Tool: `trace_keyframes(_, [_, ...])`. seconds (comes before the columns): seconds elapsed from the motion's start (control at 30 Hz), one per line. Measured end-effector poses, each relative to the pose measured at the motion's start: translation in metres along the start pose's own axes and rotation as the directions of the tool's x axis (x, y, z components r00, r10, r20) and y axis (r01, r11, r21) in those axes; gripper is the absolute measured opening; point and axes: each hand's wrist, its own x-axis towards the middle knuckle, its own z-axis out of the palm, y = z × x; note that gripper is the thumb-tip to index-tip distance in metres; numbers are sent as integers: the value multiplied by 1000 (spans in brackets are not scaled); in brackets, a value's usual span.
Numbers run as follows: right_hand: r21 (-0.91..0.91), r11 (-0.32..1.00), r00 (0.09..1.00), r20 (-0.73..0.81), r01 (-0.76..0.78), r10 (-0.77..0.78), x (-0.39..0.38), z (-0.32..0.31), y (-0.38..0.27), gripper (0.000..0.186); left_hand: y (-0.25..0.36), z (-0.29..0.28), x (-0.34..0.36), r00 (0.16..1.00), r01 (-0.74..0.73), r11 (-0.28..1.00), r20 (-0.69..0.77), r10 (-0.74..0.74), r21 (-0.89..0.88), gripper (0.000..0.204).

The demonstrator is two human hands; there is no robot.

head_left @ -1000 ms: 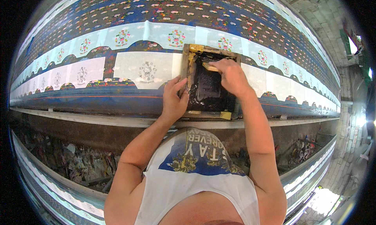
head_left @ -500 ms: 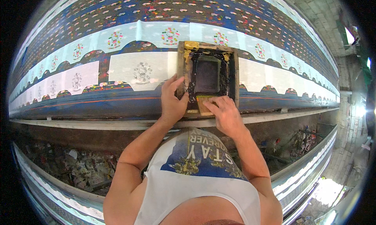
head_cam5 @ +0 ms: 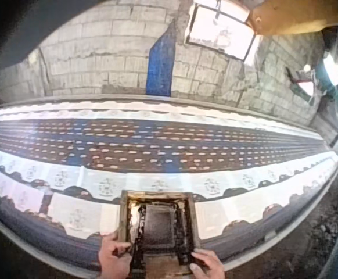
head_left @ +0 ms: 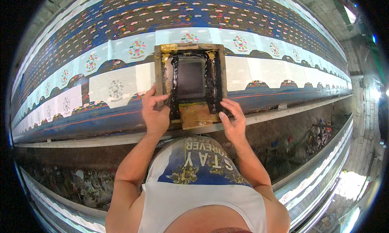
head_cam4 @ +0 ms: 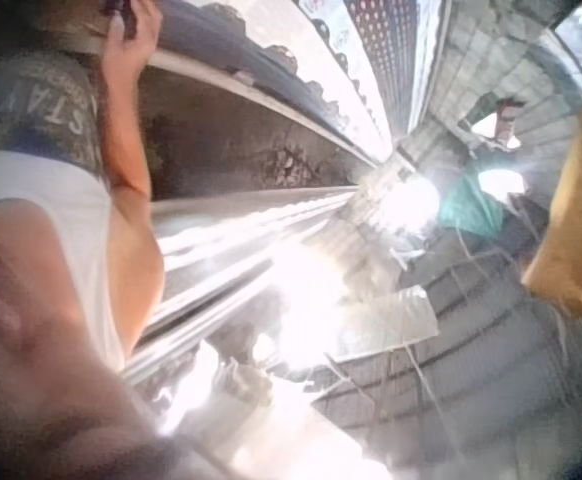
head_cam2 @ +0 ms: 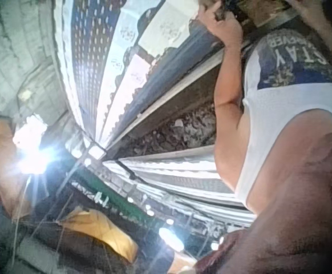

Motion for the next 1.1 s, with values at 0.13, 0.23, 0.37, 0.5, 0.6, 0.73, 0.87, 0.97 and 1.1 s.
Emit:
trace_keyframes(0.13, [-42,998,998,-28,48,-49,4,-54,32,37,18,67,-10,999,-45,998,-8,44,-41,42])
trace_keyframes(0.23, [-38,998,997,-51,53,-55,8,-95,57,37,33,115,-17,999,-37,999,-11,36,-32,42])
trace_keyframes(0.37, [-66,996,998,-14,57,-58,16,-138,83,37,47,161,-23,1000,1,993,-19,-3,-116,42])
trace_keyframes(0.5, [-284,914,957,83,290,-278,26,-163,89,33,45,183,-27,999,23,994,-33,-26,-111,40])
trace_keyframes(0.6, [-247,877,905,222,412,-363,33,-169,76,37,46,187,-27,998,51,991,-29,-55,-124,37])
trace_keyframes(0.73, [-197,815,800,414,545,-435,40,-160,61,50,44,189,-27,995,79,990,-51,-86,-118,34])
trace_keyframes(0.87, [-264,725,716,551,636,-428,48,-142,39,54,39,192,-27,995,60,987,-64,-71,-152,32])
trace_keyframes(0.97, [-318,668,667,653,673,-360,59,-139,30,51,32,194,-28,997,21,995,-77,-28,-101,33])
trace_keyframes(1.1, [-333,673,620,748,660,-238,102,-154,4,44,31,195,-28,994,71,993,-82,-79,-91,26])
